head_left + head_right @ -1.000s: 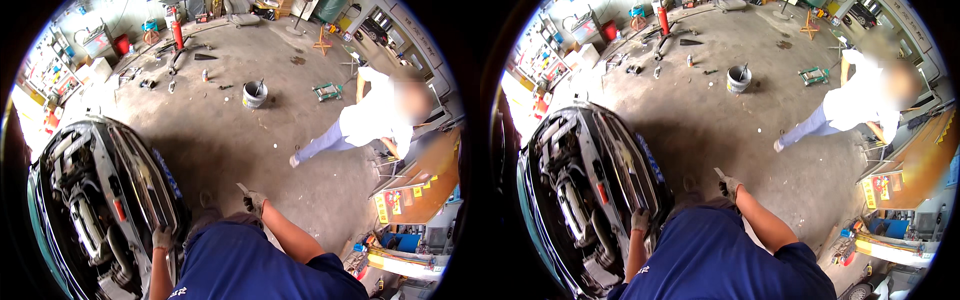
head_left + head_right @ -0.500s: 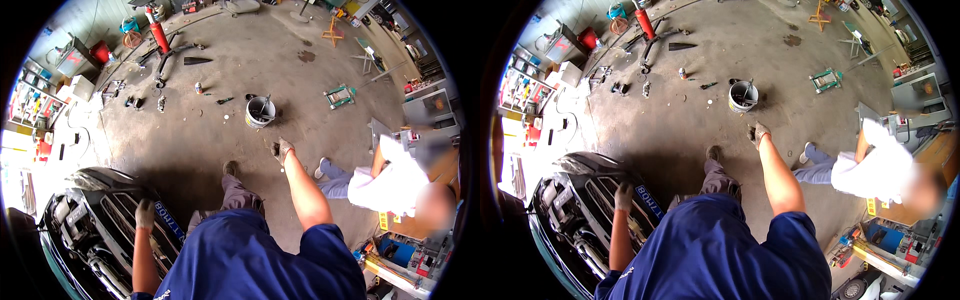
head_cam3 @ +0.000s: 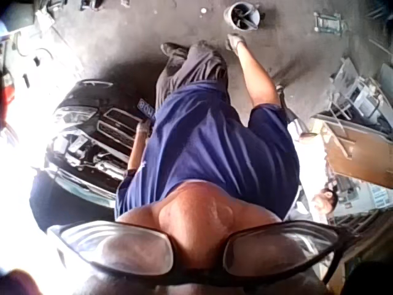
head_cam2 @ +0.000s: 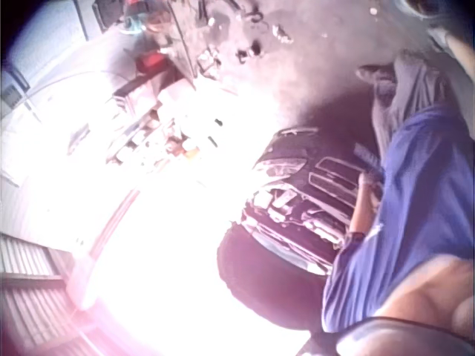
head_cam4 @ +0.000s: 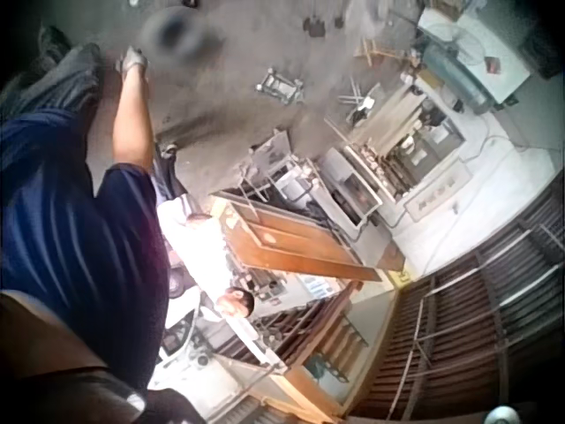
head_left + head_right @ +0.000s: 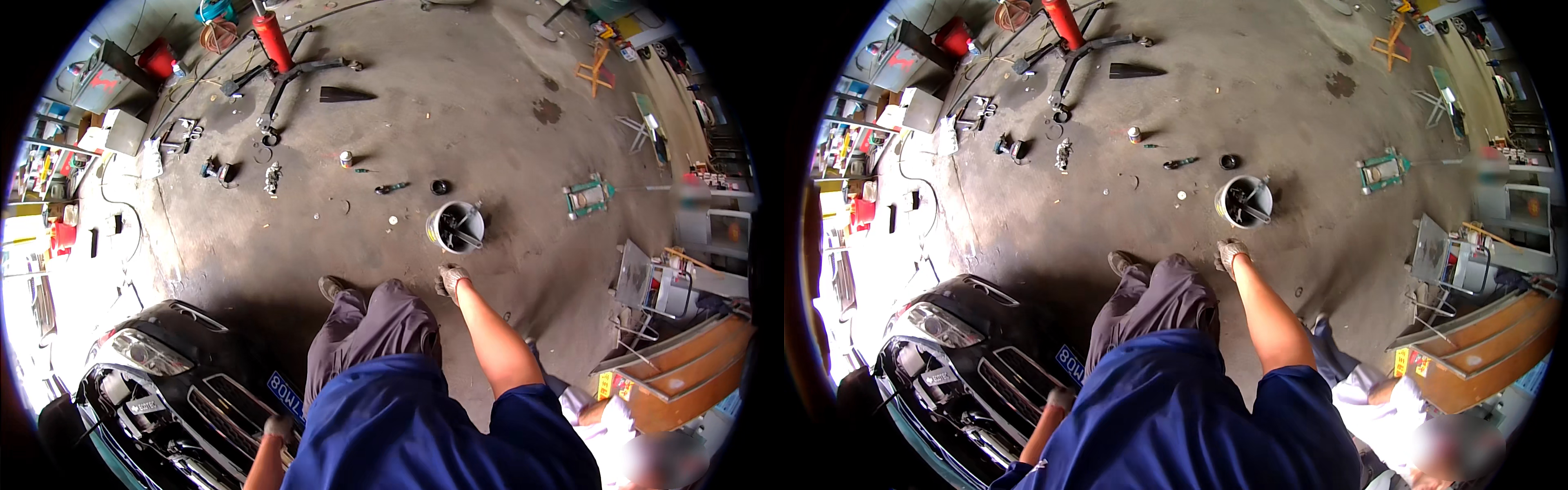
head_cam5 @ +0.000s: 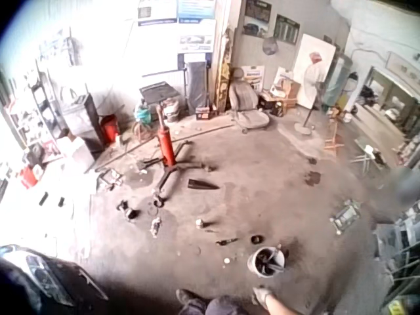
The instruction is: The person works on a car engine in a garage, using a flashlight to inspect the engine bay and a wrench to tighten bolts. They move around the garage to retrieve tools and parts, and interact with other mechanics.
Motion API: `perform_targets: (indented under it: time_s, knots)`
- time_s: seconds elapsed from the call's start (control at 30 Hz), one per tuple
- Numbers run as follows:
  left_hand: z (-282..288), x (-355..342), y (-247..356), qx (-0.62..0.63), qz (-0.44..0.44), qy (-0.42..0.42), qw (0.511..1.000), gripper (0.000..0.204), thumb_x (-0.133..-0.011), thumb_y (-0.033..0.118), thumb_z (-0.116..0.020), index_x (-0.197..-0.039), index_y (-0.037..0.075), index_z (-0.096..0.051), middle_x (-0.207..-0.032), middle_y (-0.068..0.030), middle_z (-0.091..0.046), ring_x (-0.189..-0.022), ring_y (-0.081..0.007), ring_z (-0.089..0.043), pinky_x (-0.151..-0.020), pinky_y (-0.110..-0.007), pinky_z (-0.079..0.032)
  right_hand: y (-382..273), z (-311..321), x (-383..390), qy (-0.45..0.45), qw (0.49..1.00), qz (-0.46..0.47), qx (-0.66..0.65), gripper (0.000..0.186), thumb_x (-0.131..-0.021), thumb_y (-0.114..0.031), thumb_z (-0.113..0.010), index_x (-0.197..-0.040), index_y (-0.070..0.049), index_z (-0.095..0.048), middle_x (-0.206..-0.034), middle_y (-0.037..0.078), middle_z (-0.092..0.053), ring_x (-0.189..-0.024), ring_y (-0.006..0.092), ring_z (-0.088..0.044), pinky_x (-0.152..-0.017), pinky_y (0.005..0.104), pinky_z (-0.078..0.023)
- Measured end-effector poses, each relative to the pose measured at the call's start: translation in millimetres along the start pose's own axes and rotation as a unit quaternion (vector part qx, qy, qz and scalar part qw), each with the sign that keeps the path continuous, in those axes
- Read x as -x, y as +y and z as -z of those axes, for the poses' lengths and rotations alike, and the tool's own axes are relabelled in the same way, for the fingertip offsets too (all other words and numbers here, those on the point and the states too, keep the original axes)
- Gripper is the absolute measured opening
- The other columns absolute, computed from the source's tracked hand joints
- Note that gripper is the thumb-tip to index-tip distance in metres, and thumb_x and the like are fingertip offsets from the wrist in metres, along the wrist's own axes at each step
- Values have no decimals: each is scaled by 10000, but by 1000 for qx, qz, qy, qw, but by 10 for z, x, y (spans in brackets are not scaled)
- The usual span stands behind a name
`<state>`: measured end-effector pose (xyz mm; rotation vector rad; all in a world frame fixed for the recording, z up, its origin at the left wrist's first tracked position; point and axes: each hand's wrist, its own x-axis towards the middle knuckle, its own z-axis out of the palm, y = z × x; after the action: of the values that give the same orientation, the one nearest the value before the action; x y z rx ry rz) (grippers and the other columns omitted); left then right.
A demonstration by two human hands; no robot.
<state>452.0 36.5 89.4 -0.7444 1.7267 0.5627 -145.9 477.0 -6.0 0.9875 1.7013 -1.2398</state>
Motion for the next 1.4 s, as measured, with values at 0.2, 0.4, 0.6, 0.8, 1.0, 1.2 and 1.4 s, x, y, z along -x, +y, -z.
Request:
perform_targets:
  time_s: [0.2, 0.4, 0.6, 0.8, 1.0, 1.2, 1.4]
  knots:
    - [2208, -869, 2163, 162, -121, 199, 959, 394, -996, 334, -659, -1230, 22, -712, -1215, -247, -734, -1202, -429, -672, -995, -471, -542, -1115, -818, -1369, -10, 841, 130, 526, 434, -1025, -330, -670, -1409, -130, -642, -1239, 134, -761, -1233, 314, -679, -1088, 401, -521]
    - [3685, -1936, 4896, 223, -261, 88, 935, 249, -914, 186, -732, -1114, 38, -728, -1061, -218, -717, -1052, -438, -674, -928, -494, -548, -2354, -2380, -3223, -17, 756, 109, 645, 592, -999, -443, -670, -1466, -84, -613, -1448, 193, -654, -1338, 387, -620, -1122, 440, -514]
    - [3168, -2925, 5924, 246, -398, 103, 878, 431, -943, 305, -733, -1292, 62, -660, -1261, -157, -659, -1182, -369, -636, -965, -502, -503, -2534, -3738, -5448, -45, 700, 179, 690, 513, -984, -363, -702, -1421, -102, -636, -1483, 181, -630, -1349, 375, -612, -1112, 472, -527]
    - [3654, -3465, 6126, 388, -360, 47, 847, 402, -834, 158, -761, -1226, 86, -705, -1293, -114, -660, -1269, -350, -608, -1017, -489, -481, -2454, -4629, -6554, -7, 640, 264, 722, 402, -964, -287, -702, -1322, -112, -647, -1337, 153, -709, -1299, 336, -645, -1035, 448, -572]
    - [3458, -3448, 6083, 424, -366, 76, 825, 344, -852, 196, -762, -1171, 81, -701, -1237, -133, -654, -1214, -353, -611, -992, -492, -475, -2158, -4443, -6458, -95, 600, 244, 756, 398, -966, -254, -646, -1320, -74, -652, -1285, 259, -700, -1247, 411, -657, -1015, 500, -559]
    - [3539, -2983, 5771, 457, -165, 170, 857, 405, -810, 193, -851, -1159, 39, -715, -1127, -183, -711, -1097, -402, -661, -998, -491, -523, -2360, -3973, -3429, -278, 721, 260, 578, 353, -933, -230, -644, -1230, -43, -688, -1201, 245, -706, -1154, 410, -682, -996, 488, -551]
    - [3638, -2233, 4790, 288, -74, 218, 930, 567, -858, 386, -731, -1374, 165, -651, -1230, -166, -726, -1168, -373, -684, -1013, -492, -536, -2281, -3109, -548, -432, 701, 287, 490, 180, -909, -183, -723, -1031, -53, -750, -1102, 206, -729, -1087, 394, -696, -973, 447, -559]
